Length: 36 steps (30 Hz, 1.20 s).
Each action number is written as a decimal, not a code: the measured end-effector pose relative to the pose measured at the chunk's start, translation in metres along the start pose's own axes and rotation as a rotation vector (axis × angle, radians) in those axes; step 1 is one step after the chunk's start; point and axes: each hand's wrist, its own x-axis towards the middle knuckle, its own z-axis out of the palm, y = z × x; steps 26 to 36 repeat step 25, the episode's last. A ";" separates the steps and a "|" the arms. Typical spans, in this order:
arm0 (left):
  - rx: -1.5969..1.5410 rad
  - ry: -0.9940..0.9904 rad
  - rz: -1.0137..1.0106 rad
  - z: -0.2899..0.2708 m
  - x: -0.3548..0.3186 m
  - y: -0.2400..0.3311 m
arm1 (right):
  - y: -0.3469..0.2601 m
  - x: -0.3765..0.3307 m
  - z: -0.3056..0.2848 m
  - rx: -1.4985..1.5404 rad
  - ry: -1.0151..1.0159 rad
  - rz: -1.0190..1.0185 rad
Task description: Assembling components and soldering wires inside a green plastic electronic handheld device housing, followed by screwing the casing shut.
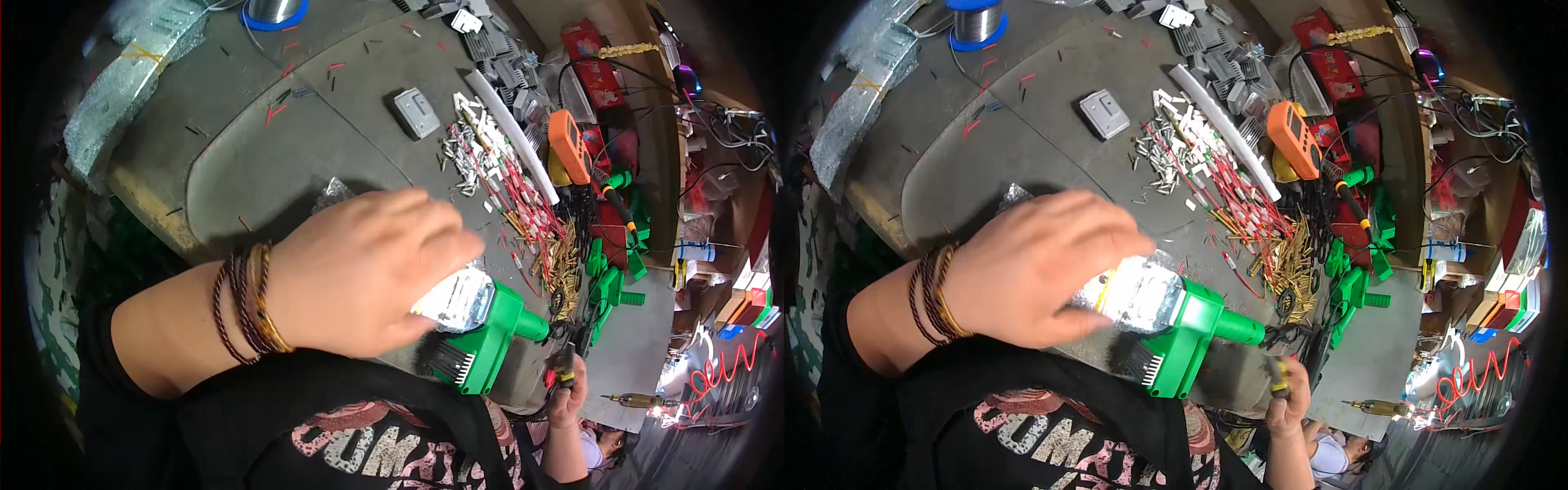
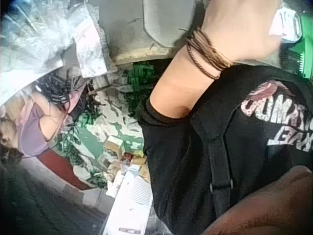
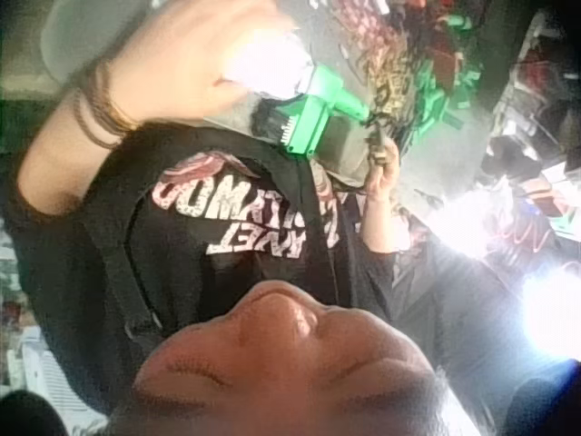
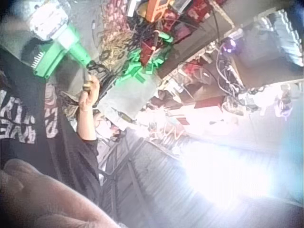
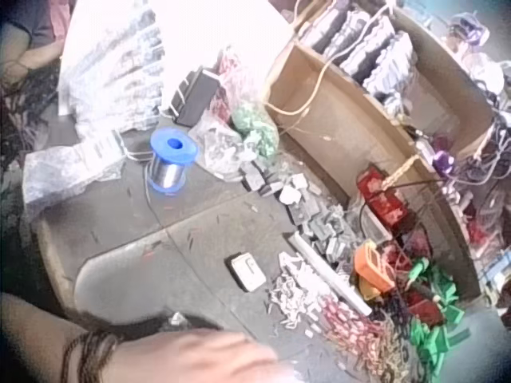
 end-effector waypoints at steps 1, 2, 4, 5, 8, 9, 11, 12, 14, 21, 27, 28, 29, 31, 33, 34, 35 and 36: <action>0.007 -0.001 0.010 0.001 0.001 0.003 | 0.013 -0.009 -0.009 0.000 0.010 -0.006; 0.154 -0.098 -0.004 0.002 0.002 0.007 | 0.024 -0.017 -0.016 -0.279 -0.005 -0.044; 0.366 -0.181 0.016 0.006 0.005 0.013 | 0.044 -0.031 -0.033 -0.688 -0.117 -0.103; 0.369 -0.187 0.037 0.005 0.005 0.015 | 0.051 -0.040 -0.036 -0.690 -0.098 -0.094; 0.447 -0.294 0.037 -0.004 0.024 0.030 | 0.042 -0.007 -0.018 -0.708 0.142 -0.026; 0.455 -0.310 0.051 -0.012 0.034 0.039 | 0.019 0.019 -0.002 -0.633 0.215 -0.025; 0.344 -0.600 -0.109 -0.024 0.051 0.047 | -0.017 0.072 0.033 -0.630 0.101 -0.176; 0.265 -0.641 -0.139 -0.025 0.063 0.046 | -0.016 0.088 0.041 -0.639 0.051 -0.236; 0.239 -0.735 -0.195 -0.035 0.082 0.061 | 0.008 0.101 0.045 -0.476 -0.056 -0.074; 0.367 -0.611 0.016 -0.045 0.080 0.119 | -0.080 0.142 0.001 -0.177 -0.562 0.077; 0.321 0.271 0.382 -0.051 0.053 0.120 | -0.126 0.158 -0.016 -0.420 -0.245 -0.146; 0.321 0.271 0.382 -0.051 0.053 0.120 | -0.126 0.158 -0.016 -0.420 -0.245 -0.146; 0.321 0.271 0.382 -0.051 0.053 0.120 | -0.126 0.158 -0.016 -0.420 -0.245 -0.146; 0.321 0.271 0.382 -0.051 0.053 0.120 | -0.126 0.158 -0.016 -0.420 -0.245 -0.146; 0.321 0.271 0.382 -0.051 0.053 0.120 | -0.126 0.158 -0.016 -0.420 -0.245 -0.146; 0.321 0.271 0.382 -0.051 0.053 0.120 | -0.126 0.158 -0.016 -0.420 -0.245 -0.146; 0.321 0.271 0.382 -0.051 0.053 0.120 | -0.126 0.158 -0.016 -0.420 -0.245 -0.146; 0.321 0.271 0.382 -0.051 0.053 0.120 | -0.126 0.158 -0.016 -0.420 -0.245 -0.146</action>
